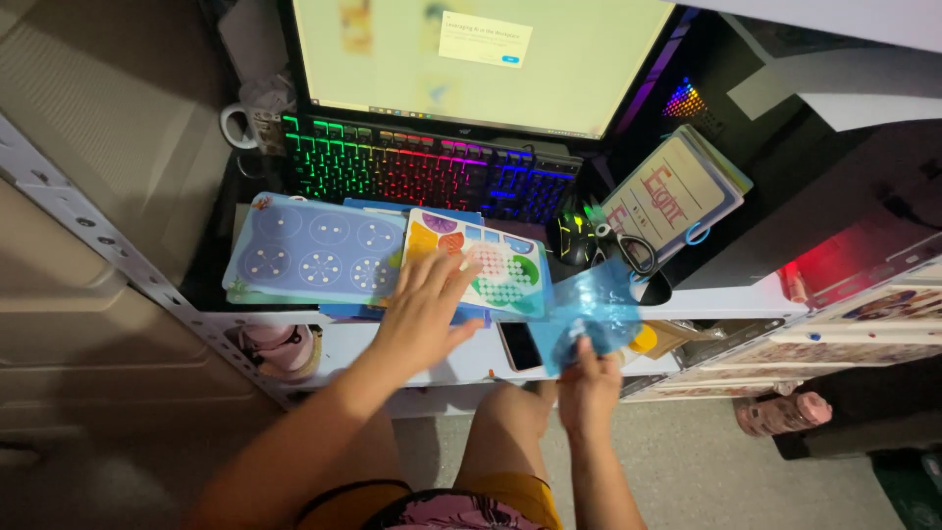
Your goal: Assembling a busy book by cutting out paper elements and applying stickers to the pages.
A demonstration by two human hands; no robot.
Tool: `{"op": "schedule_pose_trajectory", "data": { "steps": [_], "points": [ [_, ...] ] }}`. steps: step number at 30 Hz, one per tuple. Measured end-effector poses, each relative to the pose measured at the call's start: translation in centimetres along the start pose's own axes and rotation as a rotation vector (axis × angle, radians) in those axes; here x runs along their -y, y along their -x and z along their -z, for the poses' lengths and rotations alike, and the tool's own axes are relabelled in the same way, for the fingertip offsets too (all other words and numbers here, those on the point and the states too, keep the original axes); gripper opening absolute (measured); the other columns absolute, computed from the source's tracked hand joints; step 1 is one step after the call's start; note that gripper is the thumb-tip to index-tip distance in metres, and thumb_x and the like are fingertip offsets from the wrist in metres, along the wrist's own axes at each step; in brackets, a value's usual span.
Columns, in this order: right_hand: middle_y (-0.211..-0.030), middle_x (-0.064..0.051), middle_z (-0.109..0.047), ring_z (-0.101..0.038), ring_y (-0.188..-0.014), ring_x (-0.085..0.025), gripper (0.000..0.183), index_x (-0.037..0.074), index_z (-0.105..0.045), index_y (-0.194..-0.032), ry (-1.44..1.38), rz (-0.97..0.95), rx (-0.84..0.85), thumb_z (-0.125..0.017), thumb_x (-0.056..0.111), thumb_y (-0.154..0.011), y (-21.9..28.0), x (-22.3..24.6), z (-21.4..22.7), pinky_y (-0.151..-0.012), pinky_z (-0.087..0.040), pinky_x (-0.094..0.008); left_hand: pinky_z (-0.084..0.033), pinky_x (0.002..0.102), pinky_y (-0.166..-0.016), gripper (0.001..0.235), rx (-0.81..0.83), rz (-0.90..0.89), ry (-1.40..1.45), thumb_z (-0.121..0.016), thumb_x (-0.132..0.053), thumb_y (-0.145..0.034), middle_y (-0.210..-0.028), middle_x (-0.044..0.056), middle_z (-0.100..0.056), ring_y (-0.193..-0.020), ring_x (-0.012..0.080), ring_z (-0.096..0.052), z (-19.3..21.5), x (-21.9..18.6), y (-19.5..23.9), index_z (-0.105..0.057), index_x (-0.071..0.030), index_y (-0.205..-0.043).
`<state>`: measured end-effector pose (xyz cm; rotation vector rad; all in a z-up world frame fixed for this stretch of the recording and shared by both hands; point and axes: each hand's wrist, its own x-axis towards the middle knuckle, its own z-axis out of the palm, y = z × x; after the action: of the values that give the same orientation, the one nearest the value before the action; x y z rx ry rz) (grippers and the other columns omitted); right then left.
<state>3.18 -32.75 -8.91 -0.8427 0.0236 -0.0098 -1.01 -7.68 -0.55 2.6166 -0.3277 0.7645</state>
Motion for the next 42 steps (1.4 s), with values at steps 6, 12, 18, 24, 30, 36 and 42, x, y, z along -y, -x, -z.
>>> {"op": "schedule_pose_trajectory", "data": {
  "steps": [6,12,18,24,30,36,42],
  "points": [
    [-0.094,0.005,-0.07,-0.072,-0.079,-0.008,0.025,0.014,-0.067,-0.118,0.251,0.323,-0.273,-0.068,0.0,-0.097,-2.2,1.2,1.2,-0.074,-0.061,-0.023,-0.019,0.069,-0.118,0.08,0.335,0.029,-0.093,-0.082,-0.044,-0.081,-0.151,0.025,-0.049,-0.149,0.0502,-0.031,-2.7,1.0,-5.2,-0.053,-0.012,-0.148],
    [-0.091,0.001,-0.071,-0.071,-0.076,-0.011,0.023,0.008,-0.067,-0.116,0.311,0.29,-0.234,-0.068,-0.003,-0.096,-1.7,1.2,2.2,-0.071,-0.062,-0.028,-0.048,0.06,-0.085,0.081,0.351,-0.061,-0.356,-0.08,-0.061,-0.067,-0.109,0.011,-0.068,-0.101,0.0401,-0.068,-8.4,3.7,-6.1,-0.061,-0.018,-0.133],
    [-0.094,-0.004,-0.073,-0.073,-0.078,-0.015,0.025,0.007,-0.067,-0.12,0.283,0.285,-0.234,-0.067,-0.002,-0.096,-2.4,1.4,4.3,-0.071,-0.064,-0.032,-0.055,0.056,-0.086,0.061,0.491,-0.032,-0.195,-0.05,-0.055,-0.093,-0.113,0.021,-0.072,-0.101,0.0435,-0.073,-2.6,2.9,-7.5,-0.065,-0.006,-0.127],
    [-0.095,-0.005,-0.073,-0.072,-0.08,-0.014,0.022,0.006,-0.066,-0.117,0.248,0.286,-0.228,-0.067,-0.002,-0.096,-1.2,1.7,3.1,-0.072,-0.063,-0.031,-0.051,0.056,-0.1,0.055,0.51,0.015,0.02,-0.042,-0.047,-0.104,-0.121,0.023,-0.072,-0.115,0.0457,-0.068,1.9,1.8,-8.1,-0.067,-0.007,-0.132],
    [-0.08,0.0,-0.067,-0.066,-0.066,-0.009,0.015,0.009,-0.067,-0.106,0.329,0.204,-0.225,-0.071,0.001,-0.093,-2.2,-0.2,4.3,-0.057,-0.06,-0.026,-0.053,0.054,-0.098,0.041,0.501,0.04,-0.05,-0.04,-0.037,-0.106,-0.115,0.015,-0.076,-0.112,0.0395,-0.07,-1.4,4.0,-7.7,-0.07,-0.019,-0.126],
    [-0.079,-0.001,-0.069,-0.065,-0.064,-0.009,0.013,0.01,-0.067,-0.101,0.373,0.086,-0.206,-0.074,0.005,-0.092,-2.3,-1.8,3.6,-0.054,-0.059,-0.025,-0.049,0.056,-0.099,0.081,0.454,-0.062,-0.321,-0.067,-0.075,-0.074,-0.121,0.009,-0.067,-0.118,0.035,-0.063,-3.0,1.7,-5.8,-0.063,-0.024,-0.138],
    [-0.09,-0.003,-0.074,-0.072,-0.073,-0.014,0.025,0.011,-0.069,-0.114,0.264,0.001,-0.132,-0.074,0.002,-0.091,-2.5,-2.2,2.2,-0.066,-0.064,-0.036,-0.043,0.06,-0.1,0.071,0.285,-0.029,-0.337,-0.059,-0.073,-0.087,-0.119,0.012,-0.06,-0.115,0.0377,-0.058,-6.1,1.6,-4.9,-0.069,-0.016,-0.127]
  ]
}}
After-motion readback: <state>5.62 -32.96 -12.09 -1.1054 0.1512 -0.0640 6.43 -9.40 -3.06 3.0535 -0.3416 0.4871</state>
